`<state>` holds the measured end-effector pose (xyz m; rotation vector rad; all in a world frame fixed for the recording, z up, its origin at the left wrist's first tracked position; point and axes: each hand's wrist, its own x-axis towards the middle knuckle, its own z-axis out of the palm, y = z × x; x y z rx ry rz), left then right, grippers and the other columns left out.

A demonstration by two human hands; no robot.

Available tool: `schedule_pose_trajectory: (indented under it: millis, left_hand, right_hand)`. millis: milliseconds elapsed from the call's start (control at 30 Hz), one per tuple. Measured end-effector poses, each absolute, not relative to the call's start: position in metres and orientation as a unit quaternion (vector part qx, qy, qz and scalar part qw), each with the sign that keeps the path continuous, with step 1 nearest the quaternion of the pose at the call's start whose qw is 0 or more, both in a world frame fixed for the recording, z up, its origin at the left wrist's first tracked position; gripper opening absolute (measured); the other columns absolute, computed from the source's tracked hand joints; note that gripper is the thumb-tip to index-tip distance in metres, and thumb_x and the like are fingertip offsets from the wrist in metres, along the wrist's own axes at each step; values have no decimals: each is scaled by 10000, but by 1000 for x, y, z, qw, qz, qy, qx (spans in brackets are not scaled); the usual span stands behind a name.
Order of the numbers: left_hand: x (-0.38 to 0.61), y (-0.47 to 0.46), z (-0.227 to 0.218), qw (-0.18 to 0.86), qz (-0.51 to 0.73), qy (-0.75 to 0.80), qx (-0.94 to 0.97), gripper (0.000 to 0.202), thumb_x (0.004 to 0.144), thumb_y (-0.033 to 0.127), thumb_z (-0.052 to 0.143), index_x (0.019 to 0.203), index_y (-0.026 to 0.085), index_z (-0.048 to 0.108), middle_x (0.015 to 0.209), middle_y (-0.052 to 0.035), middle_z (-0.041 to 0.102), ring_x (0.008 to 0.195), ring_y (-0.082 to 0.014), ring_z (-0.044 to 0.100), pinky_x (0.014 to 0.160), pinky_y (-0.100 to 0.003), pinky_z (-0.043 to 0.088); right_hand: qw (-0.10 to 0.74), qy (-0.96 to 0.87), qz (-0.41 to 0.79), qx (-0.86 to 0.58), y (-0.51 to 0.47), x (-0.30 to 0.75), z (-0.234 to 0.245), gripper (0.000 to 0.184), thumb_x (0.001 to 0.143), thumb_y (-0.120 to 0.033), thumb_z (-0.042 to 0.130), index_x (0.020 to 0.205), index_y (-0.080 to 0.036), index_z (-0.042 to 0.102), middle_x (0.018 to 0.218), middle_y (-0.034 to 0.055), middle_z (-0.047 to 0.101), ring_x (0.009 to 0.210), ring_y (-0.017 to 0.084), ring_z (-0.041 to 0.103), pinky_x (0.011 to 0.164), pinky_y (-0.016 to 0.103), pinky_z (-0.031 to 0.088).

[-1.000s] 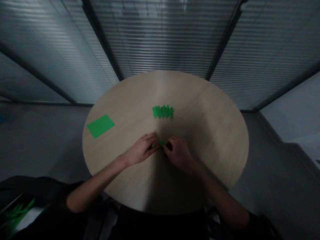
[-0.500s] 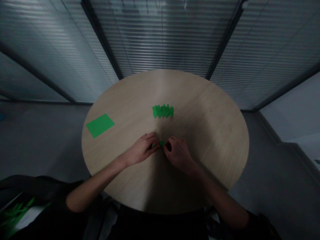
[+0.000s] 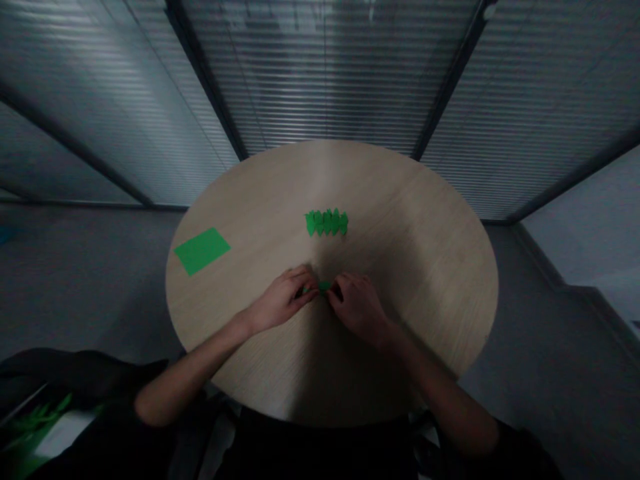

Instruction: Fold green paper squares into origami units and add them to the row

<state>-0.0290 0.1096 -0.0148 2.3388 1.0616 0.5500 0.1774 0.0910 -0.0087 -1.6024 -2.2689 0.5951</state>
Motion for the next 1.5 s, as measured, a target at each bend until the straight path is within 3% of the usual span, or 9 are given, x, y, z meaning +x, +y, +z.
schedule_pose_trajectory:
  millis: [500, 700, 933, 1267, 1400, 1500]
  left_hand:
    - [-31, 110, -15, 317, 243, 399, 826, 115, 926, 159, 637, 877, 191, 538, 841, -3, 572, 764, -172, 553, 687, -299, 432]
    - [-25, 107, -18, 253, 226, 423, 840, 152, 981, 299, 607, 897, 189, 543, 871, -23, 593, 800, -197, 573, 736, -340, 456]
    - [-22, 105, -18, 269, 227, 445, 823, 118, 955, 241, 641, 902, 189, 550, 877, -20, 613, 823, -202, 595, 742, -341, 453]
    - [-26, 108, -17, 302, 260, 424, 814, 140, 887, 102, 623, 847, 198, 528, 880, -19, 603, 801, -187, 578, 701, -313, 455]
    - [-32, 109, -15, 298, 250, 405, 828, 92, 927, 151, 624, 885, 189, 552, 889, -29, 579, 819, -189, 570, 723, -308, 477]
    - [-39, 110, -13, 304, 240, 350, 853, 65, 977, 221, 599, 1029, 183, 606, 1006, -63, 582, 921, -203, 587, 783, -315, 512]
  right_hand:
    - [148, -750, 258, -591, 103, 180, -9, 209, 833, -304, 710, 783, -208, 532, 743, 10, 648, 655, 159, 556, 593, 280, 333]
    - [132, -767, 253, -575, 108, 181, -8, 275, 842, -398, 716, 723, -203, 563, 708, 17, 660, 626, 155, 563, 570, 282, 328]
    - [131, -763, 264, -576, 109, 182, -8, 275, 843, -407, 706, 712, -199, 584, 699, 14, 653, 615, 151, 554, 561, 280, 321]
    - [144, -764, 285, -560, 110, 185, -4, 182, 822, -278, 707, 715, -195, 586, 689, 0, 643, 628, 147, 564, 572, 271, 335]
    - [157, -764, 315, -542, 112, 189, -4, 98, 795, -202, 693, 753, -188, 606, 700, -14, 640, 634, 135, 566, 589, 258, 350]
    - [164, -764, 312, -540, 111, 190, -5, 85, 796, -221, 706, 792, -188, 628, 717, -17, 642, 641, 133, 565, 598, 254, 356]
